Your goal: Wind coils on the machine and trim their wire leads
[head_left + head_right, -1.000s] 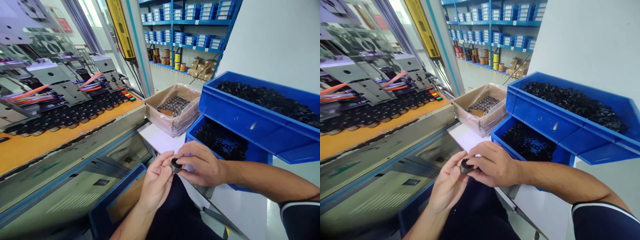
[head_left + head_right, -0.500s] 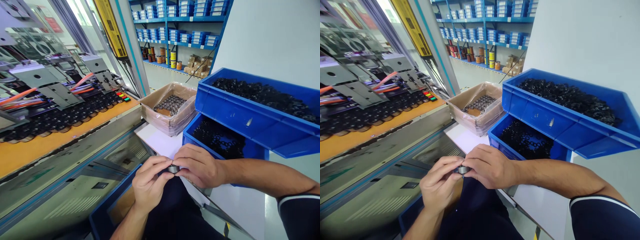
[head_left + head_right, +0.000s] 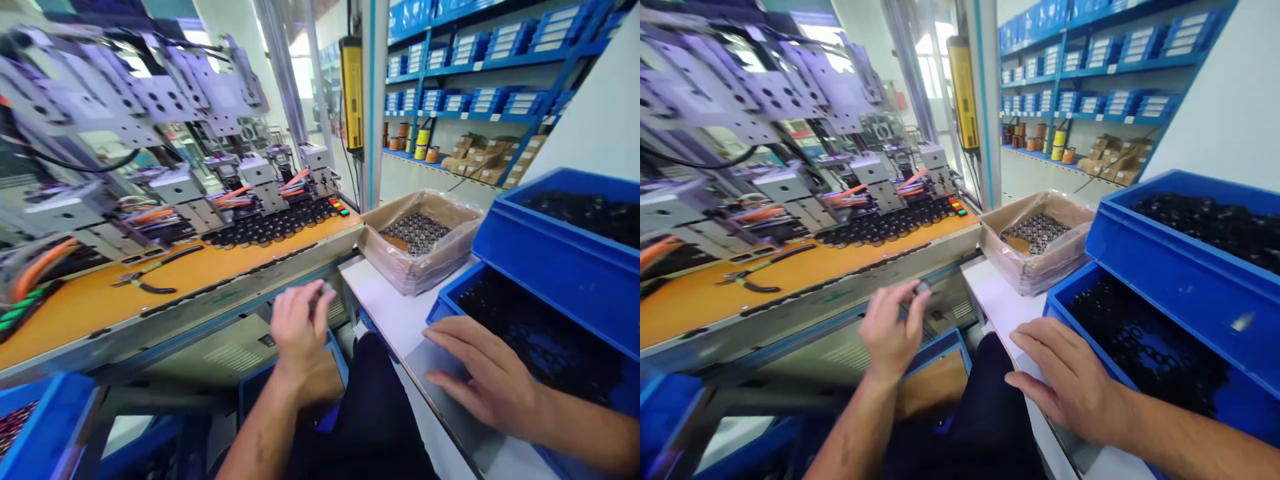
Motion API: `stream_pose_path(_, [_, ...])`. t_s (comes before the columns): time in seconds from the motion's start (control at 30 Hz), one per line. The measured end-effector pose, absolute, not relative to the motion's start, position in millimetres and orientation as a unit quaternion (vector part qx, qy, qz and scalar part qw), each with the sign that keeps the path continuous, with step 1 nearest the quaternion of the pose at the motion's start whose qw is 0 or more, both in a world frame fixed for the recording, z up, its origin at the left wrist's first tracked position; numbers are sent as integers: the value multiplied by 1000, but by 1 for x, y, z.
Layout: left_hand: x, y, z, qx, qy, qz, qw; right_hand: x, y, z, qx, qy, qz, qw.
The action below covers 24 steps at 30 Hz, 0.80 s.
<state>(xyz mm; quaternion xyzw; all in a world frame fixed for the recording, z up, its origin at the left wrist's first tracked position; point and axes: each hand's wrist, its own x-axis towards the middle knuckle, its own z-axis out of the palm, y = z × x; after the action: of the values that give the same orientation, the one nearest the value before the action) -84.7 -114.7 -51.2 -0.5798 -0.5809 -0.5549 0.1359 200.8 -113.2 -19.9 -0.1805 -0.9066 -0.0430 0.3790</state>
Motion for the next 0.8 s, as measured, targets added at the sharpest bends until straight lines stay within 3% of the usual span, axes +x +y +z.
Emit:
stream_pose_path(0.1, [-165,-92,-31,-484,-759,-392,189,206,-116,-27,-177,-912,-54,367])
stream_pose_path(0.23, [-244,-71,-15,-473,-796,-345,153,217,-110,-40,-182,-916,-87,347])
stream_pose_path(0.33, [-257,-75,-22,-484,-791,-346,139,225,-101,-48,-172,-923,-103,329])
stream_pose_path(0.6, [-204,-159,-117,-506,-742,-407,166,225,-97,-63,-196,-925,-99,310])
stream_pose_path(0.8, [-210,-237,-195,-491,-742,-430,150,220,-83,-76,-186,-931,-126,289])
